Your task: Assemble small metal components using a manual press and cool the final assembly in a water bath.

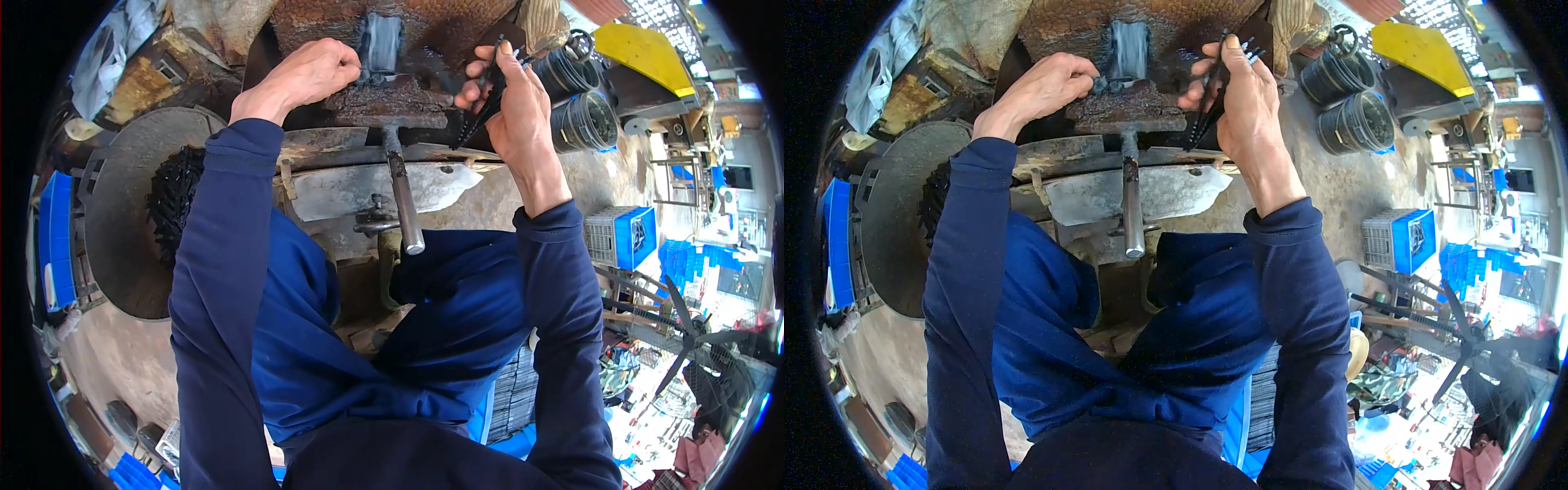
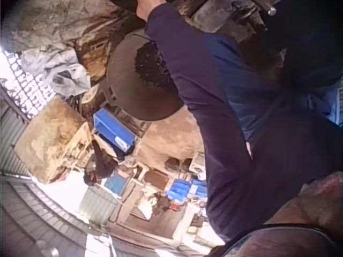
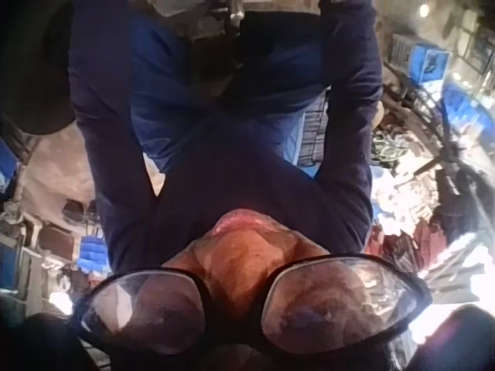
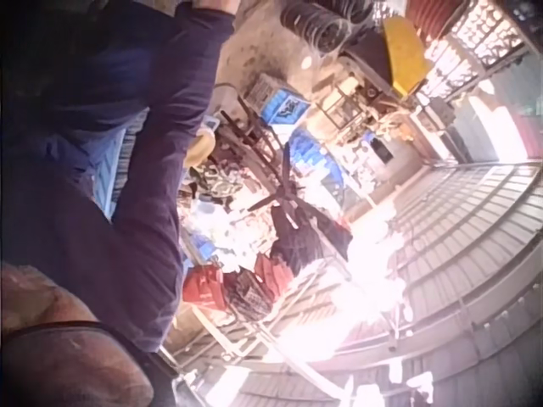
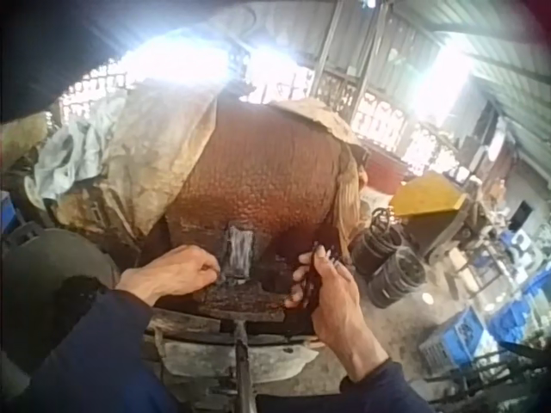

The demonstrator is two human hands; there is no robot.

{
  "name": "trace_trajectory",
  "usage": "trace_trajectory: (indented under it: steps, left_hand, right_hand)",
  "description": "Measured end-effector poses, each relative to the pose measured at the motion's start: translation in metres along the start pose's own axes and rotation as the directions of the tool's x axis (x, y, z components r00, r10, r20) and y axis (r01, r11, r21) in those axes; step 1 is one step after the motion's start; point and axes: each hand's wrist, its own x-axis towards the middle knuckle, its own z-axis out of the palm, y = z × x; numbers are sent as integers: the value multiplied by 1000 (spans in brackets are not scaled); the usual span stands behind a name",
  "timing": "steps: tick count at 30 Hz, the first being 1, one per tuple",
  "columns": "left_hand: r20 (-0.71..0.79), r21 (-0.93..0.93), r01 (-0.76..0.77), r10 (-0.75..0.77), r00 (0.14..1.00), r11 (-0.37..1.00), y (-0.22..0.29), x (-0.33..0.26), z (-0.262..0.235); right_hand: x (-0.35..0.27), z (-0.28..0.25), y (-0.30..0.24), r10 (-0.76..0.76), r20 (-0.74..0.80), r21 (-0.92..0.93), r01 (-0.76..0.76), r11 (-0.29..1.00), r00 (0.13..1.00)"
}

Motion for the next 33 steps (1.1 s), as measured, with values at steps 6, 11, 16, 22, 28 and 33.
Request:
trace_trajectory:
  steps: [6, 11, 16, 22, 28, 33]
  left_hand:
    - [-12, -7, 4, -4, 1000, 1000, 1, -2, -1]
    - [-10, 0, -4, 4, 1000, 1000, 1, -4, -3]
    - [-20, -3, 32, -32, 999, 999, -8, -4, -6]
    - [-75, -22, 96, -97, 992, 995, -19, -7, -2]
    - [-147, -80, 161, -171, 974, 984, -26, -16, -3]
    - [-237, -132, 270, -295, 926, 954, -27, -17, -2]
  right_hand:
    - [2, -3, -9, 6, 42, 106, -11, 994, 999]
    - [-4, 1, -14, -85, 14, -112, 86, 990, 996]
    - [-22, 0, -15, -187, 27, -425, 181, 887, 982]
    - [-64, 0, -7, -137, 195, -616, 230, 754, 971]
    - [-104, -5, 23, -102, 681, -640, 658, 397, 725]
    - [-118, 2, 26, -36, 677, -676, 640, 365, 735]
